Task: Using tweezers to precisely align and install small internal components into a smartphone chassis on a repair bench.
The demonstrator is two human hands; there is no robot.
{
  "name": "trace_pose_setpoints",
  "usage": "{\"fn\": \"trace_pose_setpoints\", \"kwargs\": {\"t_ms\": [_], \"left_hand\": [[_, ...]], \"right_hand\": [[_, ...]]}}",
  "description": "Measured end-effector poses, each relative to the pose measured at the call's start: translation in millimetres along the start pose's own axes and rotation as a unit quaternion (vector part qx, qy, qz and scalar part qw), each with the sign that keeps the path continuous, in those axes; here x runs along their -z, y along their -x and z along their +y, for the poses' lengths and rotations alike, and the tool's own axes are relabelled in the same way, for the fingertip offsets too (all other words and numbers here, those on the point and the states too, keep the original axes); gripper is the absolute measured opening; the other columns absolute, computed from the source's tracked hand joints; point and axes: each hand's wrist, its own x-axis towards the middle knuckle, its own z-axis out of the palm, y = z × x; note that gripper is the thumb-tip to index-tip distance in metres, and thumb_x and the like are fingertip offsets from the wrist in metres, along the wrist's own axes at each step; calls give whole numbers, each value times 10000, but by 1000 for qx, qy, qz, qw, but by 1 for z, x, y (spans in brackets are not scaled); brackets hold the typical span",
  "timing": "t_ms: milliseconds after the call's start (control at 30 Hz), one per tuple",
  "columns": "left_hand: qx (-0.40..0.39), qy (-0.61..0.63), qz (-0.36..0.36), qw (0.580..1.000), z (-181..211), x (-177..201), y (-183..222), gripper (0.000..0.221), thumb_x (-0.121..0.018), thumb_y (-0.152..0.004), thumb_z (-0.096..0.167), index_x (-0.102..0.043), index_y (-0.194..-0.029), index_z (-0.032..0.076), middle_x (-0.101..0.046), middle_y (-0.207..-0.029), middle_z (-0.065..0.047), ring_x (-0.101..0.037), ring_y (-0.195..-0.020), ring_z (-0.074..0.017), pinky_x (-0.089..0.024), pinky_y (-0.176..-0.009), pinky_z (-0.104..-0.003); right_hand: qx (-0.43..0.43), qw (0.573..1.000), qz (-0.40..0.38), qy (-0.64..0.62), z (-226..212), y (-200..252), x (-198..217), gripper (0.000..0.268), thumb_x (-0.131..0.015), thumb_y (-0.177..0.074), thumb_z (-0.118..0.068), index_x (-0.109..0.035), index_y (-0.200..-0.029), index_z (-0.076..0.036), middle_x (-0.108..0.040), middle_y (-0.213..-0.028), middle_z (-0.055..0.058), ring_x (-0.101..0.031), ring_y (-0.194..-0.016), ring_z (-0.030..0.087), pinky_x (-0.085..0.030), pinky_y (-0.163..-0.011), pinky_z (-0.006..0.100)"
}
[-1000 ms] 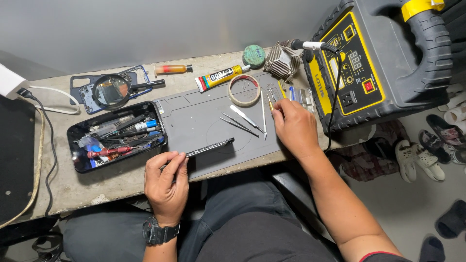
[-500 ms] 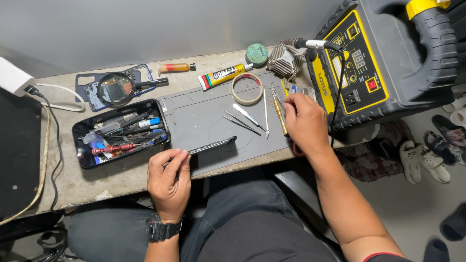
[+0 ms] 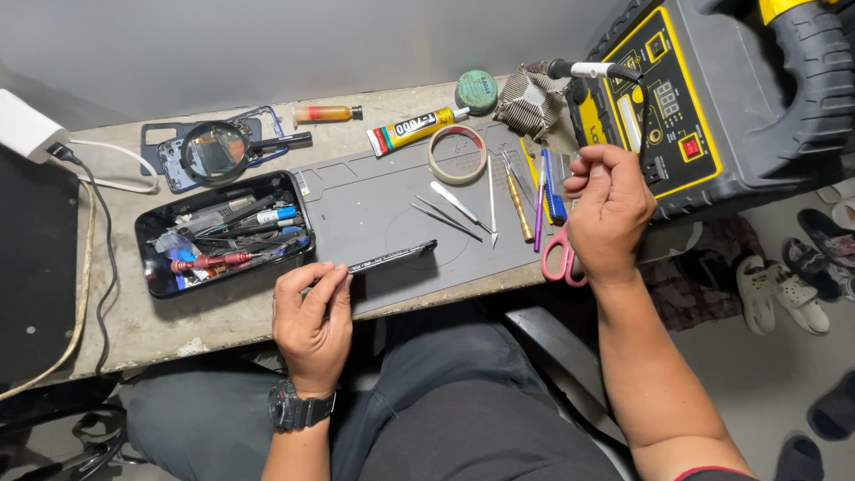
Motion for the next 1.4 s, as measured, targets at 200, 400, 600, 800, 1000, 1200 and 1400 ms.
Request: {"fn": "trace_pose_setpoints", "kwargs": {"t_ms": [200,400,600,800,1000,1200,1400], "left_hand": [[-2,3,0,1000,-1,0,2,176,-925,-993,-76,-902,-1146,8,-810,-1112,-186,-791,-981,-410,-646,-902,-520],[-1,5,0,1000,-1,0,2,180,-925,-993,-77,-898,-1150,7,-810,-1115,-187,-792,-987,-412,-646,-902,-521],[-1,6,0,1000,-1,0,2,179,-927,-990,-77,-899,-1145,9,-810,-1113,-182,-792,-984,-407,-648,-898,-515],[-3,-1,1,1000,-2,0,3,181,-931,-990,-72,-900,-1145,15,-809,-1113,-177,-790,-982,-401,-650,-900,-517],[-6,-2,1,1000,-1,0,2,180,-931,-987,-76,-900,-1138,15,-808,-1111,-177,-790,-978,-401,-649,-900,-515],[-2,-4,1,1000,1,0,1,179,-932,-987,-71,-904,-1139,18,-809,-1111,-173,-791,-978,-398,-650,-902,-514],[-4,1,-1,1000,0,0,1,183,-918,-994,-76,-905,-1151,16,-805,-1118,-177,-785,-975,-399,-646,-903,-517]], "right_hand": [[12,1000,10,-2,2,0,4,238,-503,-1238,109,-734,-1183,125,-794,-953,256,-807,-742,306,-693,-607,369],[17,1000,8,3,-2,-1,4,246,-504,-1241,108,-740,-1174,122,-798,-946,253,-811,-737,306,-694,-598,372],[6,1000,-7,-3,-5,0,2,237,-506,-1234,121,-736,-1174,129,-787,-954,260,-806,-744,313,-698,-599,375],[-9,999,-33,-9,2,6,-1,230,-522,-1219,133,-748,-1179,128,-776,-956,264,-810,-756,328,-710,-604,386],[-15,999,-49,-12,1,10,-3,247,-514,-1218,140,-760,-1203,123,-775,-971,263,-812,-775,320,-709,-627,388],[-56,991,-116,-28,-11,17,-14,220,-587,-1177,116,-798,-1200,60,-820,-967,226,-817,-771,291,-710,-640,381],[-71,961,-263,51,-14,22,-20,205,-788,-1058,-4,-874,-1162,-159,-877,-967,75,-853,-954,332,-677,-866,467]]}}
